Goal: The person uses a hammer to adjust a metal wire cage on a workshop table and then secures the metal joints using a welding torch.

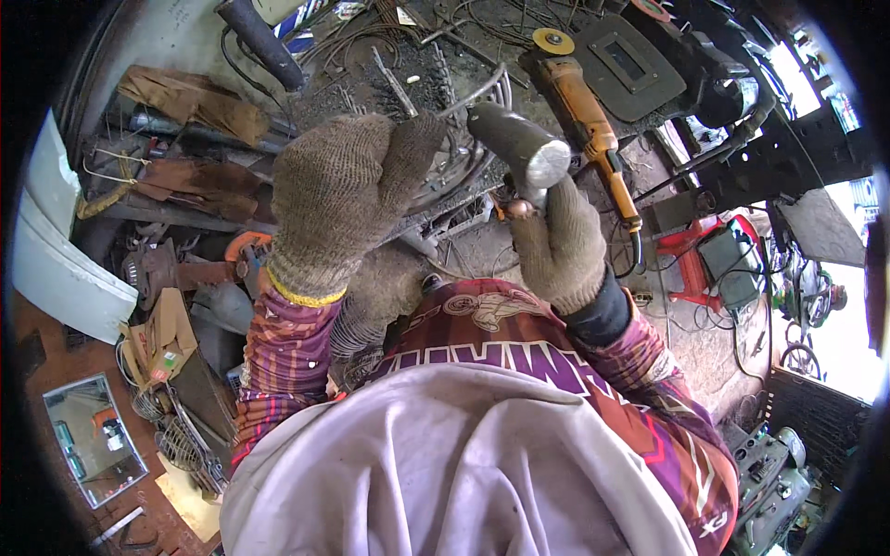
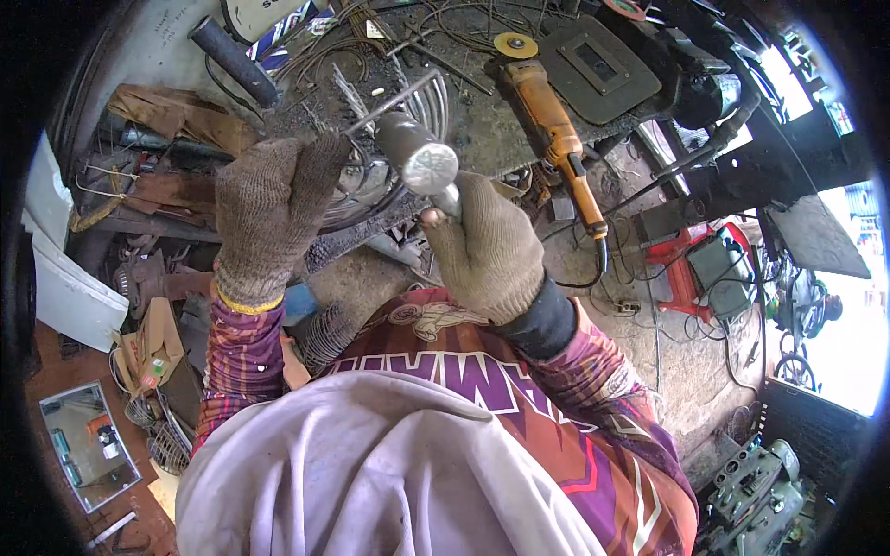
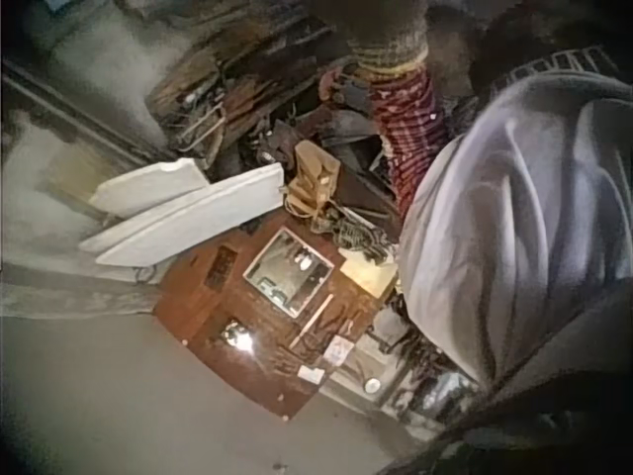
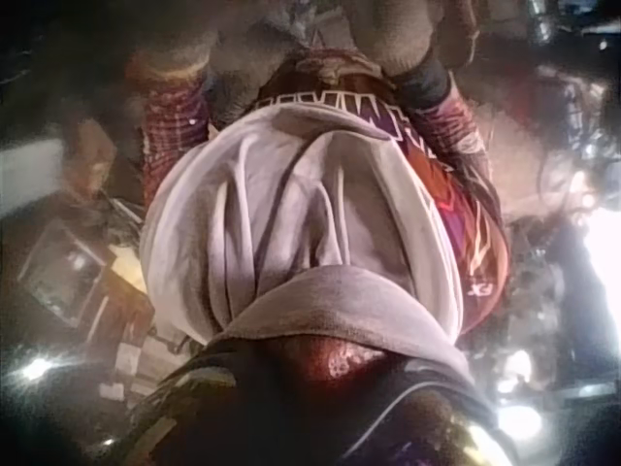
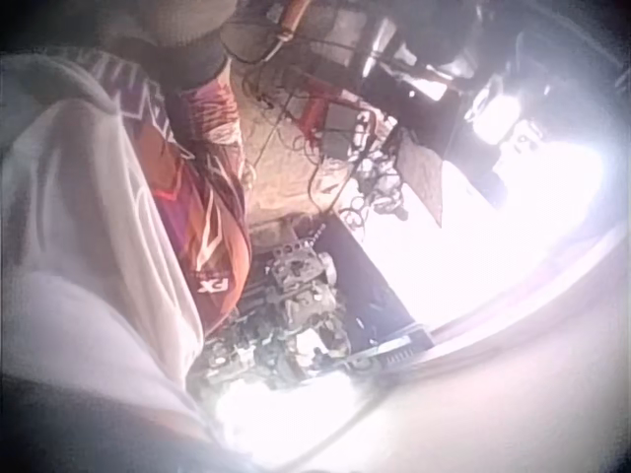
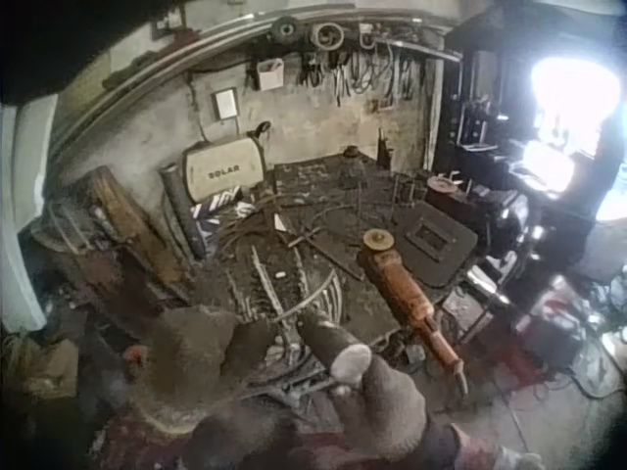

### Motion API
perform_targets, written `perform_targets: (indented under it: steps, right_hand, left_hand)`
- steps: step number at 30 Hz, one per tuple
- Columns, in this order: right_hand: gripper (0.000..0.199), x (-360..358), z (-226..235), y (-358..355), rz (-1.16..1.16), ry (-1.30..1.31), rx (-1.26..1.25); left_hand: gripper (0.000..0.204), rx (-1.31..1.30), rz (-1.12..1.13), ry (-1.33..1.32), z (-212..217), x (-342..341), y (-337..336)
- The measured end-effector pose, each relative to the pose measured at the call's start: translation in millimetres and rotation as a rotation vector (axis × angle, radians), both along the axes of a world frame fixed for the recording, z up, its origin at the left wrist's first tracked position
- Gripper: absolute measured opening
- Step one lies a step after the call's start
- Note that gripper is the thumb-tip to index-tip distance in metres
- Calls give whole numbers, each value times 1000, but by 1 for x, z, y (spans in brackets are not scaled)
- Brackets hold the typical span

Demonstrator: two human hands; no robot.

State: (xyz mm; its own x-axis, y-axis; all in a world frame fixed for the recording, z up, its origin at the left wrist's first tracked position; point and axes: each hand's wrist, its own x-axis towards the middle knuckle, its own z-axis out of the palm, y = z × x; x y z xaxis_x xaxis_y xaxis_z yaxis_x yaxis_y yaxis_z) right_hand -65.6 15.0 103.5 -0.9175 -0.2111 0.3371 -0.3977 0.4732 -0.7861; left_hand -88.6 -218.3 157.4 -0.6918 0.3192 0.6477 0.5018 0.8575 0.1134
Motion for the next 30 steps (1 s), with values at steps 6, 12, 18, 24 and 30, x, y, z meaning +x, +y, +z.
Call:
perform_targets:
  steps: [6,12,18,24,30]
  right_hand:
    - [23,8,18,14,36,145,-494]
    - [20,0,5,13,-25,57,118]
    - [33,5,15,8,-34,-23,-202]
    - [32,7,-4,11,-27,-232,-182]
    - [35,8,-15,7,46,-90,-204]
  left_hand:
    - [35,-166,45,116,-10,1,-11]
    - [26,-92,20,-56,-2,9,3]
    - [36,51,33,-104,6,2,-10]
    - [28,70,-54,-55,2,7,-21]
    - [36,258,-63,-65,-9,9,-26]
